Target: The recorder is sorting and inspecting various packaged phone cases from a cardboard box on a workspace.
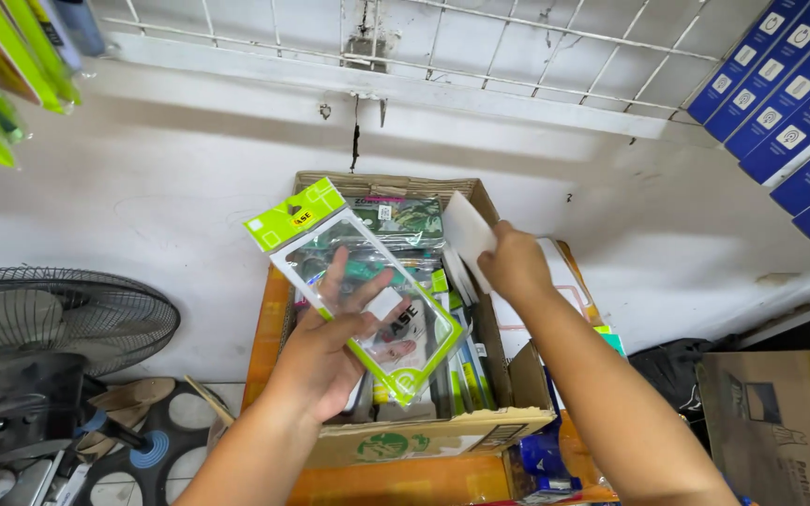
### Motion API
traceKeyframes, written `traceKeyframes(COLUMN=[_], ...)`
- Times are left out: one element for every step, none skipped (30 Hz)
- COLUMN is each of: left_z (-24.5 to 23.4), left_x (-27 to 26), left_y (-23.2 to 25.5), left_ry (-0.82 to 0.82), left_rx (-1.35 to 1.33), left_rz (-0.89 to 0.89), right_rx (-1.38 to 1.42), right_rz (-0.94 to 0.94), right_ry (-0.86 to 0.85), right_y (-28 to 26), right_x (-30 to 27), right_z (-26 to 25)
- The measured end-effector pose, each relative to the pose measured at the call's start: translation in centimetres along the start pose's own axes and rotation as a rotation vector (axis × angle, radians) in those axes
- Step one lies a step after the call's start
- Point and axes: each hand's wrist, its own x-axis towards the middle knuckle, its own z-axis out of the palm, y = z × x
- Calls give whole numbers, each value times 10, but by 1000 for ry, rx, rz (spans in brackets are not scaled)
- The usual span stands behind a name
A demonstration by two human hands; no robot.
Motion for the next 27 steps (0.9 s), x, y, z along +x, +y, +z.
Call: traceKeyframes(left_z=[1, 2, 3, 4, 6, 7, 5, 4, 3, 2, 3, 3, 4, 4, 5, 4, 3, 2, 1, 1, 0, 2, 4, 7, 6, 6, 5], left_x=[0, -1, -1, -1, -1, -1, -2, -2, -1, -2, -1, 0, 0, -1, -1, -1, -2, -2, -2, -1, -2, -3, -3, -3, -2, -1, -1], left_y=[0, 0, 1, 2, 3, 4, 3, 2, 1, 1, 2, 2, 3, 3, 3, 4, 4, 4, 4, 4, 3, 3, 4, 5, 4, 4, 5], left_ry=[-1, 15, 32, 32, 50, 69, 74, 59, 40, 40, 30, 20, 20, 34, 48, 48, 40, 31, 30, 15, 3, 5, 24, 44, 37, 34, 31], left_rx=[1, 2, 4, 6, 14, 22, 22, 18, 15, 16, 17, 17, 18, 20, 23, 24, 38, 51, 51, 52, 51, 49, 63, 77, 79, 87, 95], left_rz=[-1, -7, -11, -10, -11, -11, -13, -17, -21, -24, -12, 0, -2, -4, -9, -14, -5, 3, -4, 3, 9, 2, -5, -12, -16, -12, -3], right_rx=[0, -4, -7, -5, -5, -5, -3, -3, -5, -4, -20, -37, -36, -78, -121, -119, -38, 45, 45, 75, 102, 101, -116, -333, -333, -382, -431], right_rz=[1, 33, 63, 63, 92, 121, 122, 72, 24, 27, -12, -51, -48, 4, 62, 67, 64, 59, 65, 178, 291, 297, 223, 146, 153, 94, 31], right_ry=[1, 2, 4, 5, 5, 5, 1, -11, -18, -18, -101, -184, -184, -336, -487, -489, -551, -613, -614, -494, -377, -381, -445, -507, -503, -529, -555], right_y=[-4, -8, -13, -16, -20, -23, -20, -15, -10, 1, 12, 23, 16, 8, 2, 17, 33, 49, 41, 34, 26, 51, 75, 100, 119, 138, 156], right_x=[1, 2, 4, 4, 4, 5, 5, 6, 7, 9, 13, 19, 18, 18, 16, 25, 32, 39, 33, 27, 20, 18, 16, 14, 10, 6, 5], right_z=[-3, -7, -9, -15, -21, -27, -18, -9, -1, 16, 31, 47, 42, 37, 32, 36, 41, 45, 18, -9, -36, -26, -16, -8, 3, 14, 25])
